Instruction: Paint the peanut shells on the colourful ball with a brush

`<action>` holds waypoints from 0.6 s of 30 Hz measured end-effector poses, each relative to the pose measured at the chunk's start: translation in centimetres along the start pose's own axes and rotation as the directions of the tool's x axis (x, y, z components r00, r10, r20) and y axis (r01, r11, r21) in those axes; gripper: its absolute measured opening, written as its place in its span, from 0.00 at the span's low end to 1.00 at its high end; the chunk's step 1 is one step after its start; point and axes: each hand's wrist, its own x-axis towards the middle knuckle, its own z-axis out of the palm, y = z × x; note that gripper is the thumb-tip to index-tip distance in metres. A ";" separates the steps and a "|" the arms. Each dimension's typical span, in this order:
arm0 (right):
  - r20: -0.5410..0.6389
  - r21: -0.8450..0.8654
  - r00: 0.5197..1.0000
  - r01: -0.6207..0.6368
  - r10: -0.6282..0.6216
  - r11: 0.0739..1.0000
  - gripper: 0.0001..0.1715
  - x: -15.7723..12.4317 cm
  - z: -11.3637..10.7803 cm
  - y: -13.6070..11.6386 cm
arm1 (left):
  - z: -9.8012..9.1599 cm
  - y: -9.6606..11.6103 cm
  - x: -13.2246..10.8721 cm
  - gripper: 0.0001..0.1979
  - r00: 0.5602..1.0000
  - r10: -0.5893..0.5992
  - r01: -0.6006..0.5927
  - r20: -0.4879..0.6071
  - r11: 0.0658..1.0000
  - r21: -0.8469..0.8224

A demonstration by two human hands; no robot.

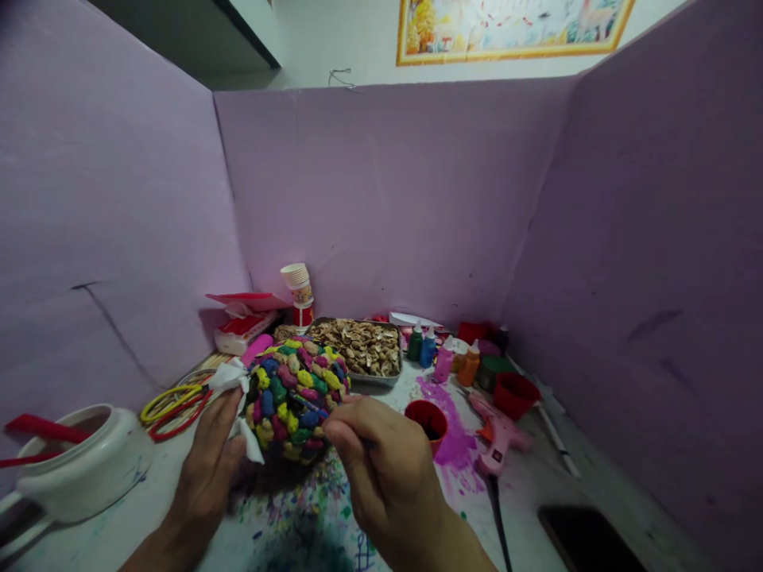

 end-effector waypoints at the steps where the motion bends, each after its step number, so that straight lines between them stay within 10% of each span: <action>1: -0.002 0.000 1.000 0.001 -0.001 1.000 0.14 0.1 -0.1 0.0 | 0.0 0.0 0.0 0.30 1.000 0.006 -0.006 -0.001 1.000 0.001; 18: -0.057 0.017 0.998 -0.025 0.026 1.000 0.14 0.0 0.0 -0.2 | -0.1 0.0 0.0 0.29 1.000 0.014 -0.014 0.004 1.000 0.003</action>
